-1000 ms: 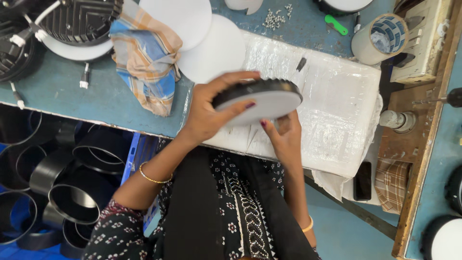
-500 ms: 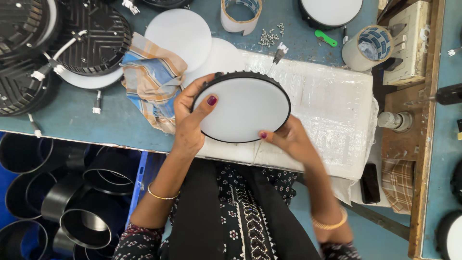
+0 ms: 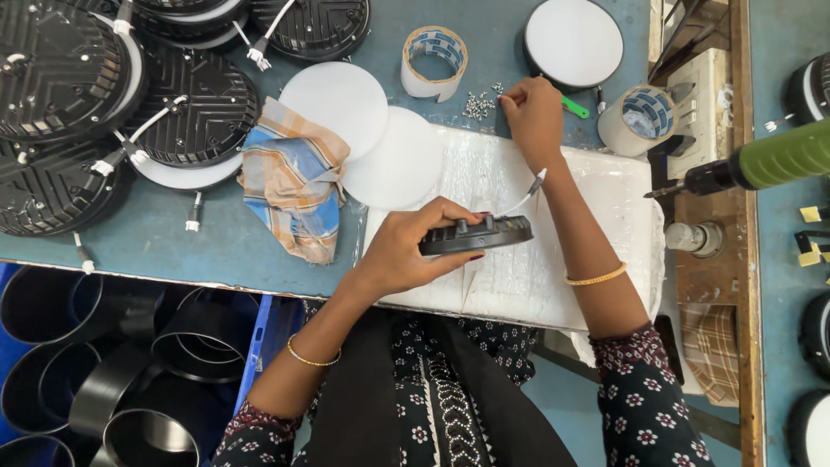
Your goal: The person assembles LED light fixtures by applying adhesive tape to the back of a circular LED module, inserting screws, and tightening them with a green electric screwdriver. They wipe the LED surface with a cloth and repeat the process on additional units, placing finished assemblies on the workbench.
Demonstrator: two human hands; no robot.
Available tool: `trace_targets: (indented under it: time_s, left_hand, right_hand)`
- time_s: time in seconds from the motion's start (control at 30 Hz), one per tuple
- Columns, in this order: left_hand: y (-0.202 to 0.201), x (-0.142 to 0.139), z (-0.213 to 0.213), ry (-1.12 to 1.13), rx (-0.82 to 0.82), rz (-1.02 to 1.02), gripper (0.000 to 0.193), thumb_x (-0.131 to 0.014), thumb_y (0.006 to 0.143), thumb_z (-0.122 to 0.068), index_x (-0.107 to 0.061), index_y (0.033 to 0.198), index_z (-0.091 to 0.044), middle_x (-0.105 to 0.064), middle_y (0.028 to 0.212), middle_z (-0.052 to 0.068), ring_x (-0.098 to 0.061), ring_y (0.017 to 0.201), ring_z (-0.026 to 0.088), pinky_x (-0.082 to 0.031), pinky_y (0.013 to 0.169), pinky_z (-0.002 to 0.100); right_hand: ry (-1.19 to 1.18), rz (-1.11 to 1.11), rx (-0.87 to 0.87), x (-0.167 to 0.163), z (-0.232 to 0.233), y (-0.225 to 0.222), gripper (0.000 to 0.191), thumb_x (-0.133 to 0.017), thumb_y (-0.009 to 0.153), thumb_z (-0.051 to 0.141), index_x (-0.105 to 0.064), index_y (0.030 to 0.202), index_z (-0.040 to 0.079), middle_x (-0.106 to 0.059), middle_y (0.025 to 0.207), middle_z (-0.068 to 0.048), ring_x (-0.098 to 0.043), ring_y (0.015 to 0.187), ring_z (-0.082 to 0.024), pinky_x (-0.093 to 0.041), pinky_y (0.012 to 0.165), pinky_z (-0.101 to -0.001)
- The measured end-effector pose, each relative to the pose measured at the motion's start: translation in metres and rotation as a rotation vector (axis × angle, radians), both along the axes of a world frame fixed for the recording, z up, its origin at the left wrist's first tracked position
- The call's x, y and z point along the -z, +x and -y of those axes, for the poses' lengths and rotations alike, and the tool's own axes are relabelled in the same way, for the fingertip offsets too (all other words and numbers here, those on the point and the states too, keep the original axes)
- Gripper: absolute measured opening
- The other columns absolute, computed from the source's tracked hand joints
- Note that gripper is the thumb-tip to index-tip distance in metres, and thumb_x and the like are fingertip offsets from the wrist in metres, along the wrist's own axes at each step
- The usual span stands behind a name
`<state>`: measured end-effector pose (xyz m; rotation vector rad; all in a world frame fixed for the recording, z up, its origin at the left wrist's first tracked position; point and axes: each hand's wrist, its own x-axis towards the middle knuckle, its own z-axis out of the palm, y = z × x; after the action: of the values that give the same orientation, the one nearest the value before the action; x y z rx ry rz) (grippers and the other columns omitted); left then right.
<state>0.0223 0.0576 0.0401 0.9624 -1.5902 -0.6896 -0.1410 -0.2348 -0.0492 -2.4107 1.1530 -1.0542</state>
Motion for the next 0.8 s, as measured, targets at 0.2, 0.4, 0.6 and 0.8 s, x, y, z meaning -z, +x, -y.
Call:
trace_targets:
  time_s: [0.2, 0.4, 0.6, 0.8]
  left_hand:
    - [-0.001, -0.007, 0.000, 0.061, 0.014, 0.084, 0.041, -0.086, 0.087, -0.023, -0.063, 0.117, -0.008, -0.078, 0.113, 0.010, -0.079, 0.102, 0.023, -0.062, 0.084, 0.029]
    - [-0.002, -0.012, 0.001, 0.048, 0.017, 0.079, 0.040, -0.085, 0.088, -0.024, -0.062, 0.117, -0.009, -0.078, 0.114, 0.008, -0.079, 0.102, 0.023, -0.062, 0.084, 0.028]
    - [-0.003, -0.017, -0.003, 0.094, 0.022, 0.111, 0.038, -0.085, 0.088, -0.026, -0.064, 0.116, -0.010, -0.079, 0.105, 0.006, -0.080, 0.095, 0.022, -0.062, 0.079, 0.029]
    - [-0.006, -0.021, -0.003, 0.061, 0.018, 0.158, 0.039, -0.083, 0.088, -0.028, -0.064, 0.117, -0.010, -0.078, 0.104, 0.003, -0.079, 0.089, 0.023, -0.061, 0.076, 0.030]
  right_hand:
    - [0.016, 0.035, -0.030, -0.012, -0.008, 0.007, 0.008, -0.077, 0.081, -0.002, -0.070, 0.080, -0.002, -0.069, 0.074, -0.011, -0.065, 0.066, -0.020, -0.051, 0.061, -0.0322]
    - [0.666, 0.381, -0.316, -0.115, -0.081, -0.022, 0.005, -0.062, 0.097, 0.000, -0.067, 0.097, 0.003, -0.070, 0.084, -0.004, -0.063, 0.071, -0.009, -0.050, 0.061, -0.0242]
    - [0.890, 0.136, -0.637, -0.176, -0.182, -0.071, 0.014, -0.071, 0.087, -0.004, -0.073, 0.100, 0.000, -0.057, 0.104, -0.005, -0.055, 0.099, -0.013, -0.049, 0.089, -0.0283]
    - [0.989, 0.144, -0.615, -0.174, -0.201, -0.070, 0.018, -0.074, 0.086, -0.004, -0.076, 0.102, 0.002, -0.054, 0.100, -0.003, -0.053, 0.095, -0.013, -0.047, 0.086, -0.0281]
